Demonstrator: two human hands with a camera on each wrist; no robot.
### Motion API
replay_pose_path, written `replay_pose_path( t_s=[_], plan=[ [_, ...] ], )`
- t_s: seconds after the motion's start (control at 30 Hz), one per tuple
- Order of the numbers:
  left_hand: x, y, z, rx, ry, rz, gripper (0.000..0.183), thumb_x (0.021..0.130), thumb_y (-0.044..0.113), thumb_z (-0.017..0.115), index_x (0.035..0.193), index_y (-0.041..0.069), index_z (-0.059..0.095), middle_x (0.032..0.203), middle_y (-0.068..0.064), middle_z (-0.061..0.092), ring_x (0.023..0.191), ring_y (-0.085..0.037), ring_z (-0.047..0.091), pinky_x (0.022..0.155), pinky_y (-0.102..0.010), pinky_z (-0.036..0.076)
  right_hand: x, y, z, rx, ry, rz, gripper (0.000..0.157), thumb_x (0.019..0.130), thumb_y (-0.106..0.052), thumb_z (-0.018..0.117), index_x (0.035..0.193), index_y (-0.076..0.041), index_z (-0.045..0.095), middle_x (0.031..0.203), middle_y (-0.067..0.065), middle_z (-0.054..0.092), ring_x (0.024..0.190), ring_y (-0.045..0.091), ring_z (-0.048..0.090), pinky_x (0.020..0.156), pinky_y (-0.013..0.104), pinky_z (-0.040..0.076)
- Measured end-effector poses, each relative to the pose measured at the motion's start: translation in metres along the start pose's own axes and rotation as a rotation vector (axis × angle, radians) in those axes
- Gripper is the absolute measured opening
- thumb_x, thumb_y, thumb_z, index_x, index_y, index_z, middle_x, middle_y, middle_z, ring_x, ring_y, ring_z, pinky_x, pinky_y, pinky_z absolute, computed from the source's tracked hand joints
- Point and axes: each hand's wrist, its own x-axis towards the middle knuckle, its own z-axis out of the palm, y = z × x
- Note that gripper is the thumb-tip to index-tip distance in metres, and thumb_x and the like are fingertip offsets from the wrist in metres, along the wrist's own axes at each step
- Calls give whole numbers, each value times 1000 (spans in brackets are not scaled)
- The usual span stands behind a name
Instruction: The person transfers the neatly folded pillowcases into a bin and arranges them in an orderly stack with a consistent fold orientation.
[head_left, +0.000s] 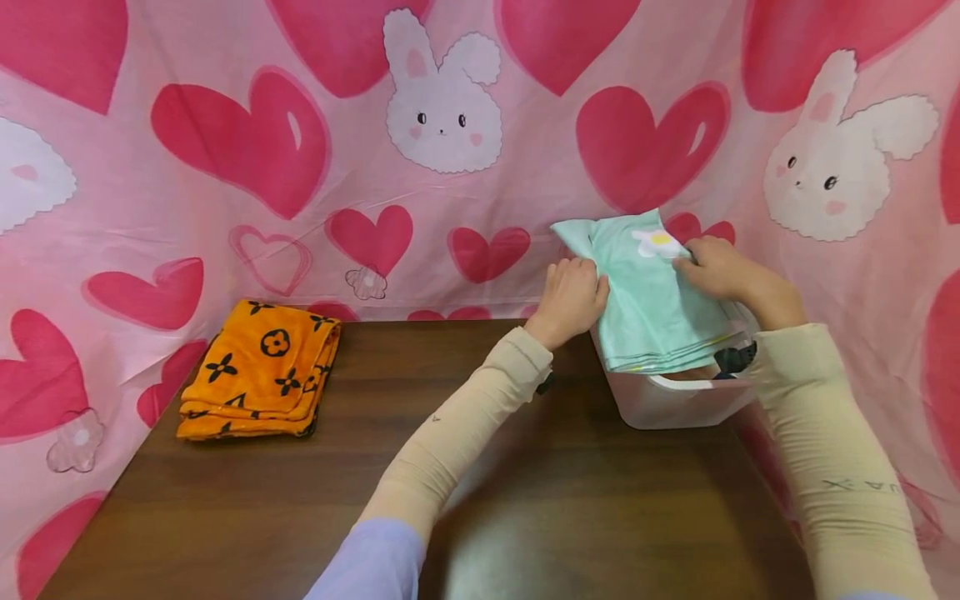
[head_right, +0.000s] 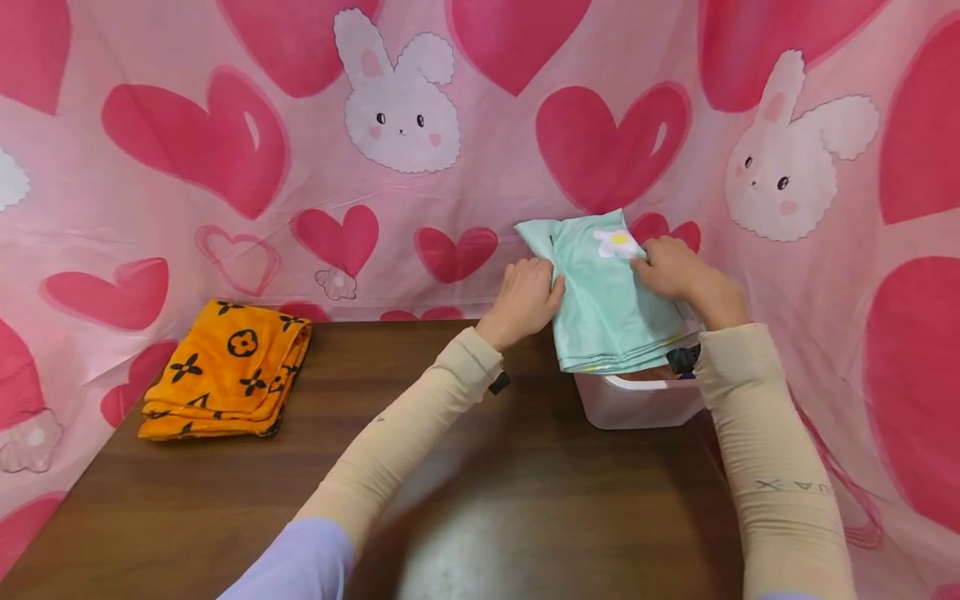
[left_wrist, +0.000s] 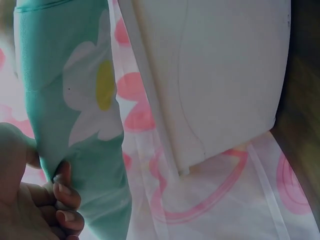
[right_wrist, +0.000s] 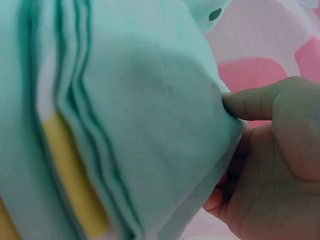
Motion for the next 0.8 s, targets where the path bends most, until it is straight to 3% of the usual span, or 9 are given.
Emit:
replay_pose_path(
  t_s=[0.4, 0.6, 0.8],
  plan=[
    [13, 12, 6, -78, -28, -25, 33, 105, 28, 45, 89, 8, 65, 94, -5, 69, 93, -27, 67, 82, -38, 49, -4, 17, -5, 29, 2, 34, 39, 101, -14, 50, 118, 22, 49, 106, 38, 57, 92, 48, 55, 83, 63, 48],
    [17, 19, 12, -35, -36, -6, 33, 105, 28, 44, 89, 10, 66, 93, -6, 69, 92, -27, 67, 81, -38, 50, -5, 24, -7, -1, 21, 15, 31, 100, -11, 49, 105, 20, 52, 91, 33, 58, 82, 41, 54, 74, 53, 45],
    [19, 26, 17, 45, -41, 22, 33, 105, 28, 42, 88, 12, 64, 94, -2, 68, 103, -25, 65, 83, -37, 48, -9, 30, -7, -13, 3, 33, 31, 100, -11, 50, 106, 19, 51, 90, 31, 57, 82, 40, 54, 72, 51, 47]
  ],
)
